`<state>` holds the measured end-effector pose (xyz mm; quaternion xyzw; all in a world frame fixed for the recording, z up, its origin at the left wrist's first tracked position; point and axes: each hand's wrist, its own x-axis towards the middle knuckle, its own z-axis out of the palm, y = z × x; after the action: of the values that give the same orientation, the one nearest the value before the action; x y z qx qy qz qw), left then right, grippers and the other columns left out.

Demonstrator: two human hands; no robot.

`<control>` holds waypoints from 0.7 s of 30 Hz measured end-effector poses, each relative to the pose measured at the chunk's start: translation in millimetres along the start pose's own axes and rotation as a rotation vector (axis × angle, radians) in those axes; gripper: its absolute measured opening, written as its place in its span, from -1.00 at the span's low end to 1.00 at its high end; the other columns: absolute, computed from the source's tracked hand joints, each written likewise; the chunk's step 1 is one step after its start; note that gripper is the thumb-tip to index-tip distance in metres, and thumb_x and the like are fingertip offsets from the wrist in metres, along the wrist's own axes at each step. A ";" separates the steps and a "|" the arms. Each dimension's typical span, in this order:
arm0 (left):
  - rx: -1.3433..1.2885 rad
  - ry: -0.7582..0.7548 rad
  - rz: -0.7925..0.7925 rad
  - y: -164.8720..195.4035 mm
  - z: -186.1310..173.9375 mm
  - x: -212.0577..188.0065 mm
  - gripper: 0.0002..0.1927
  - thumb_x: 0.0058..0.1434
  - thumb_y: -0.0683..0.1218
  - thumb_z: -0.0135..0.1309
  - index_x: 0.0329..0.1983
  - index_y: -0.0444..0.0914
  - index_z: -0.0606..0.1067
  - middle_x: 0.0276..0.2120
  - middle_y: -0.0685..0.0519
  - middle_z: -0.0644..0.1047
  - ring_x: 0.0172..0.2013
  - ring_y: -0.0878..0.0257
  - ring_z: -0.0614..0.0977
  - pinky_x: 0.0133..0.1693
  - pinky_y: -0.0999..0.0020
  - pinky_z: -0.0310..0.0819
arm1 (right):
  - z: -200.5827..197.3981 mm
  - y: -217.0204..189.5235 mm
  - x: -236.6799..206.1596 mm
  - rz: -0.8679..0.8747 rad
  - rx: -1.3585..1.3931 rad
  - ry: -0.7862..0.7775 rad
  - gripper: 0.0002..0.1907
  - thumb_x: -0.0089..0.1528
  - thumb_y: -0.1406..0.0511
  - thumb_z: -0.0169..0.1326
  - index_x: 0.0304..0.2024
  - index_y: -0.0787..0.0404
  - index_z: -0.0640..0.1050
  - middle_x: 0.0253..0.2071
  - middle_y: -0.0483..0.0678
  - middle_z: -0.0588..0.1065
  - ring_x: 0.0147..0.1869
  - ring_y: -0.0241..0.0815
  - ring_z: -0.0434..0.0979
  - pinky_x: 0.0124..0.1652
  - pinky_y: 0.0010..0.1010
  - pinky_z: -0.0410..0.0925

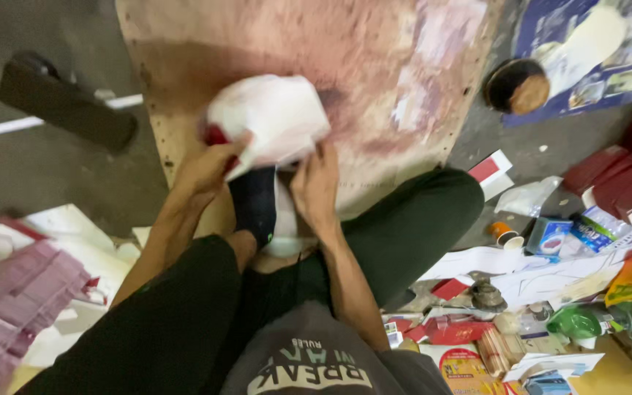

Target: The person sits on the floor and assembles small red and white paper packs by folding and pressing them together. They repeatedly pick up loose sheets, fold them, and use a round wooden tool to press the edges before stacking the finished packs.

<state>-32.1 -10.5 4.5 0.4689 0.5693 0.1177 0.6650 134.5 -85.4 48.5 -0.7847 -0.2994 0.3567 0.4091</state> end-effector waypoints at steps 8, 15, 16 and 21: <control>0.247 0.010 0.112 2.9 5.1 -1.7 -0.62 0.27 -0.09 0.29 0.06 -0.39 0.53 -0.09 -0.25 0.56 -0.09 -0.04 0.55 -0.06 0.13 0.43 | -1.4 0.5 -1.0 -0.090 -0.283 0.025 -0.66 0.42 0.35 -0.14 0.10 0.48 0.51 0.08 0.28 0.47 0.16 0.26 0.46 0.15 -0.14 0.36; 0.065 0.007 0.052 9.2 0.0 5.6 -0.62 0.26 -0.12 0.30 0.06 -0.41 0.53 -0.10 -0.24 0.56 -0.10 -0.01 0.55 -0.07 0.15 0.43 | 4.3 21.4 -10.7 -0.171 -0.289 -0.026 -0.63 0.39 0.28 -0.11 0.07 0.43 0.55 0.05 0.28 0.48 0.13 0.27 0.47 0.14 -0.11 0.35; 0.312 -0.025 0.195 8.5 3.2 4.8 -0.62 0.26 -0.12 0.30 0.06 -0.41 0.53 -0.10 -0.24 0.56 -0.11 -0.01 0.55 -0.07 0.15 0.43 | 7.7 25.3 -7.4 -0.187 -0.261 -0.002 -0.63 0.38 0.28 -0.11 0.07 0.43 0.55 0.05 0.28 0.48 0.13 0.27 0.47 0.14 -0.10 0.35; -0.161 0.044 0.031 10.0 -4.2 9.5 -0.61 0.26 -0.13 0.31 0.06 -0.43 0.53 -0.11 -0.23 0.56 -0.12 0.01 0.55 -0.08 0.17 0.43 | 5.0 44.6 -11.2 -0.127 -0.417 -0.072 -0.72 0.28 0.31 -0.04 -0.07 0.35 0.57 0.04 0.24 0.50 0.19 0.27 0.47 0.25 -0.09 0.32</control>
<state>-28.9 3.4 6.3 0.4200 0.5653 0.1836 0.6858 132.1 -113.4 11.8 -0.8187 -0.4297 0.2883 0.2488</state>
